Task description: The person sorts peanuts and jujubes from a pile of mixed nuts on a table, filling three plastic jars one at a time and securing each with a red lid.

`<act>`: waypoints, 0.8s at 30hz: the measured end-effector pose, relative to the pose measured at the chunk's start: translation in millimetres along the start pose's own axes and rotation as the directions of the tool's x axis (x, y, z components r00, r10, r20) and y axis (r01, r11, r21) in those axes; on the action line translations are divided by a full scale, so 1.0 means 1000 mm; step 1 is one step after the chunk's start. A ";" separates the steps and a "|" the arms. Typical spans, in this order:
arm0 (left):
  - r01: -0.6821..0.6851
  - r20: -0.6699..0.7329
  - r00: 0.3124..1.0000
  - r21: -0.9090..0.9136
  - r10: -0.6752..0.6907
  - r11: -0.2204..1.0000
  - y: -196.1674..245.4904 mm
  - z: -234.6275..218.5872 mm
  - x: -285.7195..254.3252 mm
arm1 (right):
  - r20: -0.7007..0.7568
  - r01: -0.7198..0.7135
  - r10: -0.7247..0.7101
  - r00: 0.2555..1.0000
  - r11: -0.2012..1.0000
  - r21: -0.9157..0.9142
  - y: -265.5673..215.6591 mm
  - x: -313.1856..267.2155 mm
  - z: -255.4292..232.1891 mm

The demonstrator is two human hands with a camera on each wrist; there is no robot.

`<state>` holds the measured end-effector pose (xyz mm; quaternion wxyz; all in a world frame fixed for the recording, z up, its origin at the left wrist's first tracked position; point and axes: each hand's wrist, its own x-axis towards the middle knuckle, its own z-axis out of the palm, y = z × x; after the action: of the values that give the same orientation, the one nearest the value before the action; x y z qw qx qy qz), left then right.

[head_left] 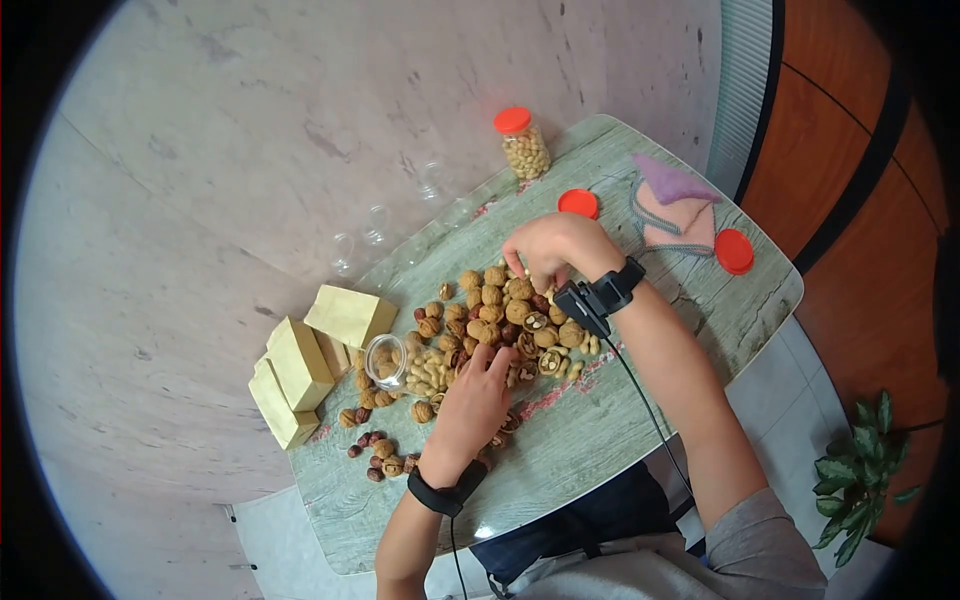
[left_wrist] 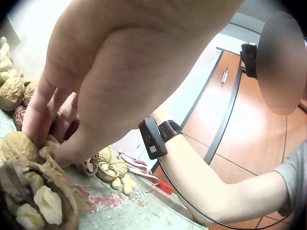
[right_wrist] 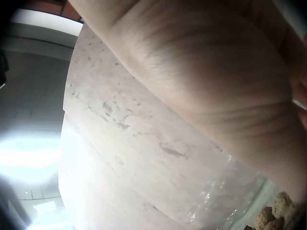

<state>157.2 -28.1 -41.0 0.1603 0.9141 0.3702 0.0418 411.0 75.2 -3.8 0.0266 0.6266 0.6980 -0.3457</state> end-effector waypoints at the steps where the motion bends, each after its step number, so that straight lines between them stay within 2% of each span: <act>1: 0.001 0.000 1.000 0.000 -0.001 1.000 0.002 -0.001 0.000 | 0.000 0.001 -0.001 1.000 1.000 -0.001 0.000 0.000 0.000; 12: 0.011 0.013 1.000 0.065 -0.012 0.998 0.005 -0.002 0.000 | 0.009 0.044 -0.044 0.999 0.999 -0.003 -0.003 -0.005 -0.001; 19: 0.050 0.056 0.997 0.030 -0.051 0.998 0.006 -0.006 -0.003 | 0.003 0.043 -0.043 0.999 0.999 0.005 -0.003 -0.005 -0.001; 22: 0.037 0.012 0.999 0.018 -0.037 0.999 0.006 -0.007 -0.004 | 0.014 0.046 -0.046 0.999 0.999 -0.001 -0.002 -0.002 0.000; 24: 0.044 0.074 0.996 0.017 -0.045 0.999 0.007 -0.010 -0.003 | -0.030 0.033 -0.032 0.999 0.998 0.048 0.000 -0.002 0.001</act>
<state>157.8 -31.9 -29.7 0.1677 0.9076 0.3848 0.0014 411.4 73.0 -3.6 -0.0046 0.6207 0.6997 -0.3538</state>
